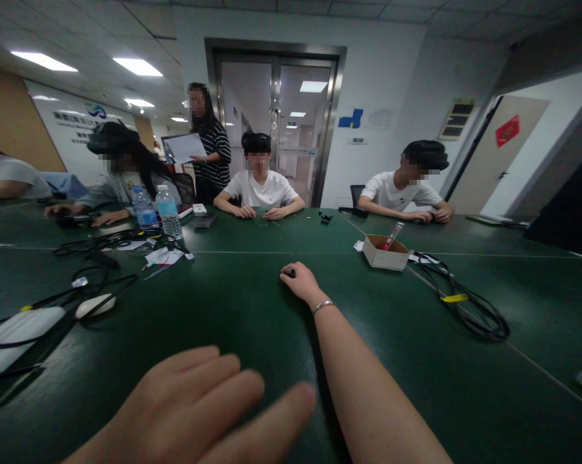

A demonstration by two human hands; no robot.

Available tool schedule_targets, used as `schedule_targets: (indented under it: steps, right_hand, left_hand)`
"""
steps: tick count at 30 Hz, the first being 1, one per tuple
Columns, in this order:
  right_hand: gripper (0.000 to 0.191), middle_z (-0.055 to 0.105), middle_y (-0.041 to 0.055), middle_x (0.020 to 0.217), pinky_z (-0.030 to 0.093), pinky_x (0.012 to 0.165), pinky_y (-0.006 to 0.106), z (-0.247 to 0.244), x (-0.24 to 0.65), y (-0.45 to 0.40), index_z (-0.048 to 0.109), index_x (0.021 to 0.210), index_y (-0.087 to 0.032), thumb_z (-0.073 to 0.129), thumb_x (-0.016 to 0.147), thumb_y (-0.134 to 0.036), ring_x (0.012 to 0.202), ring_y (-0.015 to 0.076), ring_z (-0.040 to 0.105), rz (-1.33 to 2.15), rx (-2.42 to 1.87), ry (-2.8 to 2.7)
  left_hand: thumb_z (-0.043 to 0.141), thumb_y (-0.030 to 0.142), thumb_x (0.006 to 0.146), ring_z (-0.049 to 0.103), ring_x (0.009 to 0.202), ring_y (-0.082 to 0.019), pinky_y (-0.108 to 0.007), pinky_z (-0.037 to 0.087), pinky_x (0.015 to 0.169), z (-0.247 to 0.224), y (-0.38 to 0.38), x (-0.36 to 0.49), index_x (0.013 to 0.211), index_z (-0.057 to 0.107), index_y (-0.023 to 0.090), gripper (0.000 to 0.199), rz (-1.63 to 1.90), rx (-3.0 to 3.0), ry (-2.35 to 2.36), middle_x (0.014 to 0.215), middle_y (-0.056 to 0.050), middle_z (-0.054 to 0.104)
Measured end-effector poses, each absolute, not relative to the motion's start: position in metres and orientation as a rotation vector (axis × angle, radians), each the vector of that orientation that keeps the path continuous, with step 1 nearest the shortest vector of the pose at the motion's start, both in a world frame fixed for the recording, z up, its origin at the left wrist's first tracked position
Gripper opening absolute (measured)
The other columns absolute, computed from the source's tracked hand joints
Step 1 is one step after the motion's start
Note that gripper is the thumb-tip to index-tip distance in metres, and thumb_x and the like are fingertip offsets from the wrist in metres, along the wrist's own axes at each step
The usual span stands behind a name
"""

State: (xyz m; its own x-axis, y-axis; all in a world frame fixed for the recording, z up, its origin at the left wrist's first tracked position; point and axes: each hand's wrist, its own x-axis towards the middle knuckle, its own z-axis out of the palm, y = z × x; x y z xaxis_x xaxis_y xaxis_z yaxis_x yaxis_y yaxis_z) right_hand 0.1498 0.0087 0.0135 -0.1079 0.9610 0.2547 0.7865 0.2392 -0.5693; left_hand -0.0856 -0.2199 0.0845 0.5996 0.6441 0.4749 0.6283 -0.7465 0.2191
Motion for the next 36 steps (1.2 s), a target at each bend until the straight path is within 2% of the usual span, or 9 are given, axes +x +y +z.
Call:
schedule_targets:
  steps: [3, 5, 10, 13, 16, 20, 25, 31, 36]
  right_hand:
    - [0.017, 0.058, 0.0044, 0.097, 0.042, 0.080, 0.025, 0.012, 0.148, 0.009, 0.068, 0.098, -0.018, 0.063, 0.084, -0.026, 0.089, 0.0163, 0.056, 0.378, -1.574, -1.943]
    - [0.016, 0.058, 0.0041, 0.096, 0.042, 0.079, 0.025, 0.011, 0.146, 0.009, 0.068, 0.096, -0.019, 0.063, 0.084, -0.027, 0.088, 0.0165, 0.056, 0.368, -1.565, -1.956]
    - [0.016, 0.059, 0.0033, 0.096, 0.041, 0.072, 0.024, 0.012, 0.143, 0.009, 0.068, 0.096, -0.022, 0.062, 0.082, -0.028, 0.085, 0.0168, 0.057, 0.335, -1.579, -1.991]
    - [0.019, 0.061, 0.0045, 0.104, 0.041, 0.068, 0.025, 0.014, 0.143, 0.010, 0.068, 0.098, -0.022, 0.059, 0.081, -0.021, 0.086, 0.0182, 0.059, 0.360, -1.589, -2.020]
    - [0.022, 0.063, 0.0051, 0.106, 0.041, 0.066, 0.025, 0.016, 0.144, 0.010, 0.067, 0.099, -0.021, 0.053, 0.082, -0.017, 0.085, 0.0190, 0.060, 0.387, -1.638, -2.024]
    - [0.018, 0.062, 0.0052, 0.109, 0.041, 0.067, 0.025, 0.014, 0.144, 0.010, 0.067, 0.095, -0.021, 0.054, 0.083, -0.023, 0.086, 0.0193, 0.061, 0.349, -1.602, -2.051]
    - [0.019, 0.062, 0.0075, 0.092, 0.038, 0.060, 0.026, 0.011, 0.144, 0.012, 0.064, 0.097, -0.018, 0.056, 0.082, -0.027, 0.079, 0.0205, 0.060, 0.298, -1.683, -2.007]
    - [0.018, 0.058, 0.0065, 0.090, 0.037, 0.062, 0.024, 0.012, 0.145, 0.012, 0.067, 0.096, -0.016, 0.061, 0.082, -0.026, 0.080, 0.0180, 0.056, 0.305, -1.631, -2.017]
    - [0.021, 0.058, 0.0044, 0.088, 0.038, 0.066, 0.023, 0.012, 0.147, 0.014, 0.070, 0.098, -0.019, 0.068, 0.079, -0.029, 0.079, 0.0165, 0.055, 0.344, -1.548, -1.994]
  left_hand:
    - [0.046, 0.029, 0.085, 0.060, 0.075, -0.016, -0.030, 0.051, 0.072, 0.097, -0.163, -0.061, 0.121, 0.054, 0.036, 0.038, 0.600, 2.821, 1.138, 0.089, -0.002, 0.063]
    - [0.046, 0.026, 0.084, 0.060, 0.081, -0.017, -0.028, 0.049, 0.076, 0.098, -0.120, -0.045, 0.125, 0.051, 0.030, 0.042, 0.547, 2.791, 1.212, 0.097, -0.004, 0.062]
    - [0.049, 0.018, 0.081, 0.054, 0.105, -0.021, -0.031, 0.044, 0.092, 0.077, -0.038, -0.013, 0.119, 0.054, 0.025, 0.039, 0.762, 2.675, 1.321, 0.114, -0.007, 0.054]
    - [0.047, 0.011, 0.078, 0.051, 0.107, -0.021, -0.033, 0.042, 0.095, 0.059, -0.013, 0.008, 0.107, 0.059, 0.023, 0.033, 0.863, 2.592, 1.314, 0.111, -0.006, 0.054]
    - [0.046, 0.006, 0.075, 0.052, 0.102, -0.020, -0.033, 0.043, 0.093, 0.039, -0.001, 0.022, 0.100, 0.061, 0.021, 0.033, 0.968, 2.444, 1.298, 0.104, -0.006, 0.056]
    - [0.052, 0.012, 0.078, 0.054, 0.100, -0.018, -0.031, 0.046, 0.090, 0.021, 0.002, 0.020, 0.102, 0.061, 0.022, 0.028, 1.144, 2.274, 1.240, 0.106, -0.005, 0.055]
    - [0.055, 0.019, 0.081, 0.057, 0.092, -0.015, -0.027, 0.049, 0.081, 0.016, 0.001, 0.011, 0.098, 0.062, 0.024, 0.019, 1.191, 2.191, 1.204, 0.103, -0.003, 0.055]
    - [0.053, 0.026, 0.085, 0.057, 0.092, -0.018, -0.032, 0.046, 0.085, 0.016, 0.003, 0.012, 0.094, 0.064, 0.023, 0.014, 1.185, 2.270, 1.293, 0.096, -0.003, 0.062]
    - [0.049, 0.027, 0.087, 0.060, 0.086, -0.017, -0.029, 0.048, 0.078, 0.010, 0.010, 0.006, 0.098, 0.061, 0.024, 0.017, 1.237, 2.091, 1.277, 0.094, -0.002, 0.065]
